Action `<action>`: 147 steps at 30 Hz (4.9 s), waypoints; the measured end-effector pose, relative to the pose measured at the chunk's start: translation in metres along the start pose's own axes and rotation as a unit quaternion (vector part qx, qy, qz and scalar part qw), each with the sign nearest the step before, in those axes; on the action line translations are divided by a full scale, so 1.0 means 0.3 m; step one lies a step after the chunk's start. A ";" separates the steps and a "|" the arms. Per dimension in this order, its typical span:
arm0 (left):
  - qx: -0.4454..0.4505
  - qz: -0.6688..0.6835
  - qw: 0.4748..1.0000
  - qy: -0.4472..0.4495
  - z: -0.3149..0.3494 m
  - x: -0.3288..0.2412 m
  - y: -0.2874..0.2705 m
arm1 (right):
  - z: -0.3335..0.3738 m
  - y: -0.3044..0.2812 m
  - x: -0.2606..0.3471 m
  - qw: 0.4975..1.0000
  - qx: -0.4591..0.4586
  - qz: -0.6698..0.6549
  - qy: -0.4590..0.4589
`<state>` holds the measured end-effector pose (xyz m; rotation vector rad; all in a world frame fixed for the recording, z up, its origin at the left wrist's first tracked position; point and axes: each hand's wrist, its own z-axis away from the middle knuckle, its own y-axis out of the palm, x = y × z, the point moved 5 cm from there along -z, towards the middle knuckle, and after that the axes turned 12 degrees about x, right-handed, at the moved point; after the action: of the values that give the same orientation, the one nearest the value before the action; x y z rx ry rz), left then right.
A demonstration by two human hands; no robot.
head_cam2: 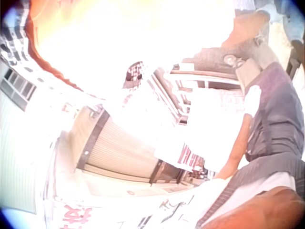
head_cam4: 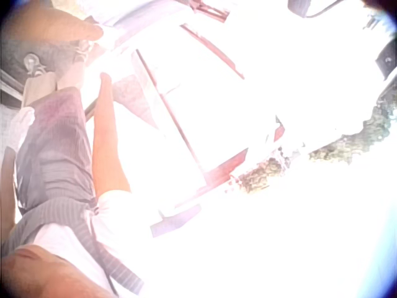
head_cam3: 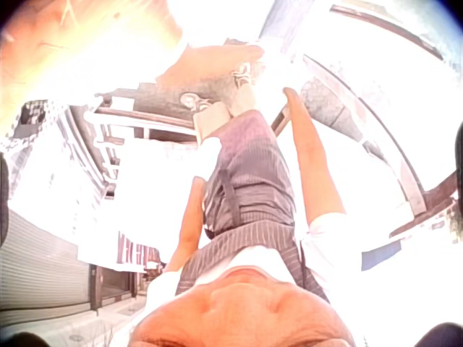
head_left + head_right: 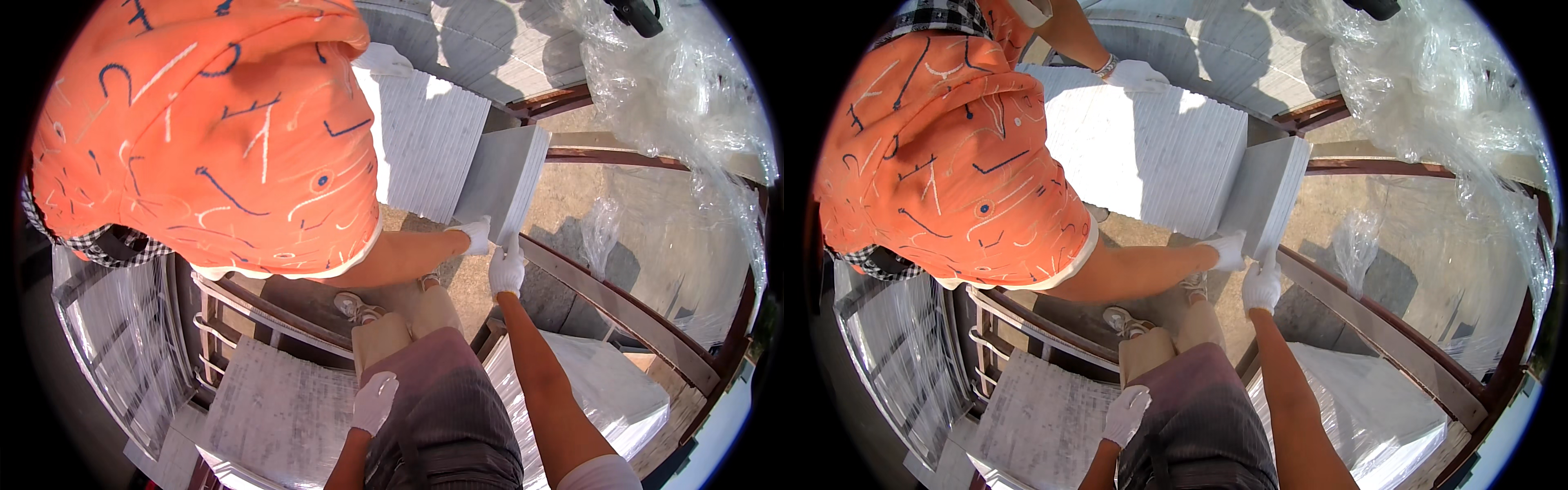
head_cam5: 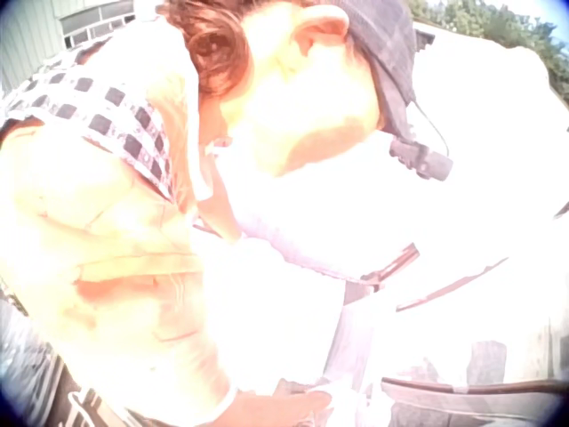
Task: The person picks up individual white rectangular tiles from a stack and places them onto a metal rack. They repeat this action continuously, building a new stack on the rack while wearing white gloves.
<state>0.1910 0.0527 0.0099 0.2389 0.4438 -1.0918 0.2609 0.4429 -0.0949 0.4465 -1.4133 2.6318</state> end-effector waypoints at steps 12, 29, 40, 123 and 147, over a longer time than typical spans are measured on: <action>0.005 0.015 1.000 -0.001 -0.007 0.016 0.006 | 0.006 -0.001 -0.028 1.000 0.006 -0.017 0.022; 0.008 0.031 0.999 -0.014 -0.021 0.081 0.019 | 0.078 0.012 -0.094 0.998 0.018 -0.061 0.022; 0.009 0.049 0.998 -0.025 -0.017 0.065 0.032 | 0.064 0.031 -0.135 0.999 -0.025 -0.033 -0.009; 0.021 0.096 0.995 -0.008 -0.027 -0.045 0.062 | 0.091 -0.067 -0.088 0.998 0.040 -0.052 0.021; 0.030 0.058 0.998 -0.022 -0.032 -0.116 0.039 | 0.085 -0.100 0.062 0.982 -0.010 -0.174 -0.067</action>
<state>0.1859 0.0895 0.0170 0.2890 0.3536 -0.9958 0.2556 0.4379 -0.0521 0.8011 -1.2586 2.3434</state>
